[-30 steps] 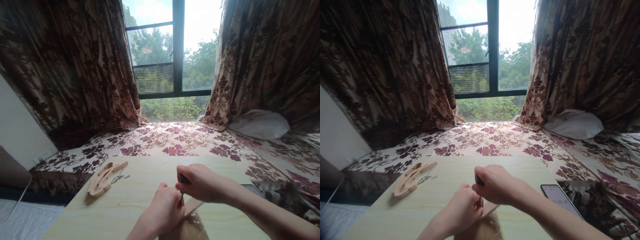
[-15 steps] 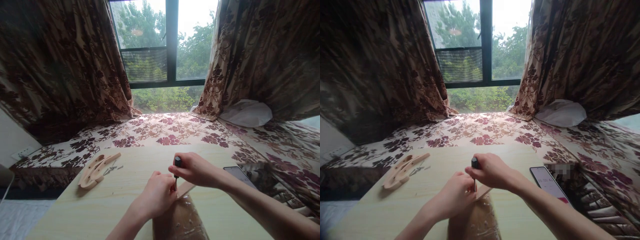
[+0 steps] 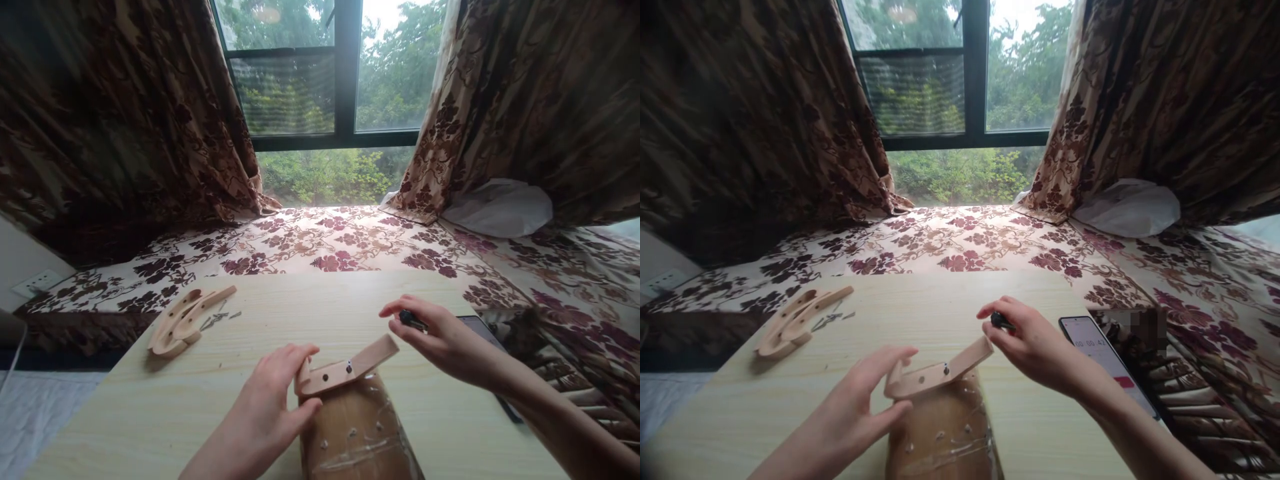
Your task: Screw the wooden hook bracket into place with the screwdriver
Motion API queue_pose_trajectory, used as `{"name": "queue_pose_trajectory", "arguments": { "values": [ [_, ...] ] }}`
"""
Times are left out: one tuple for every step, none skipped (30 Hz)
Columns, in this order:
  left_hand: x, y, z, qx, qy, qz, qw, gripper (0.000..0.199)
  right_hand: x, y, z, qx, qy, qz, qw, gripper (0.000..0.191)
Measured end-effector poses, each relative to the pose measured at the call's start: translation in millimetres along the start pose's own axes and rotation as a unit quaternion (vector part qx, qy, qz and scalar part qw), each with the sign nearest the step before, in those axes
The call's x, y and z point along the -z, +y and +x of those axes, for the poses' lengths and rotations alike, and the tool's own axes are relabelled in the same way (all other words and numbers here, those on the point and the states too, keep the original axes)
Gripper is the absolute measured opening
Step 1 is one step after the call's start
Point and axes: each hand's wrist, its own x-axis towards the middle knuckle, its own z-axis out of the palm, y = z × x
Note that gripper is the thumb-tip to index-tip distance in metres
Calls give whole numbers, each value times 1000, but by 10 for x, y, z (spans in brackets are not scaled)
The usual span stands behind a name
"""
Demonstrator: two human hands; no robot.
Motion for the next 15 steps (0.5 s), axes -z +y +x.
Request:
{"name": "queue_pose_trajectory", "arguments": {
  "values": [
    [-25, -24, -16, 5, 6, -3, 1000, 49, -45, 33, 5, -13, -16, 4, 1000, 25],
    [-45, -40, -25, 12, 10, -5, 1000, 48, -82, 53, 8, -23, -34, 9, 999, 28],
    [-60, -47, -28, 17, 12, -8, 1000, 46, -110, 62, 10, -31, -53, 15, 998, 31],
    [-69, -48, -28, 21, 14, -10, 1000, 44, -131, 63, 8, -36, -71, 22, 997, 32],
    [-75, -47, -26, 25, 14, -15, 999, 42, -146, 60, 4, -38, -91, 30, 995, 32],
    [-79, -46, -26, 27, 12, -20, 999, 41, -156, 56, -4, -38, -108, 36, 993, 30],
    [-83, -49, -27, 30, 9, -28, 999, 40, -163, 54, -14, -37, -122, 42, 991, 29],
    [-90, -58, -33, 35, 6, -39, 999, 42, -169, 56, -28, -37, -127, 47, 990, 29],
    [-101, -75, -42, 41, 4, -51, 998, 44, -175, 61, -46, -41, -123, 53, 990, 32],
    [-116, -98, -55, 51, 2, -66, 997, 48, -182, 70, -67, -49, -114, 58, 991, 38],
    [-135, -127, -72, 64, -2, -81, 995, 52, -190, 81, -93, -58, -106, 61, 991, 44],
    [-157, -159, -90, 77, -6, -96, 992, 55, -202, 94, -122, -66, -102, 60, 991, 46],
    [-180, -188, -108, 91, -11, -110, 990, 58, -217, 107, -154, -73, -108, 56, 990, 43],
    [-203, -211, -125, 102, -16, -124, 987, 60, -235, 118, -186, -82, -122, 49, 988, 35],
    [-223, -227, -139, 110, -25, -140, 984, 60, -259, 128, -217, -94, -140, 40, 985, 25]
  ]
}}
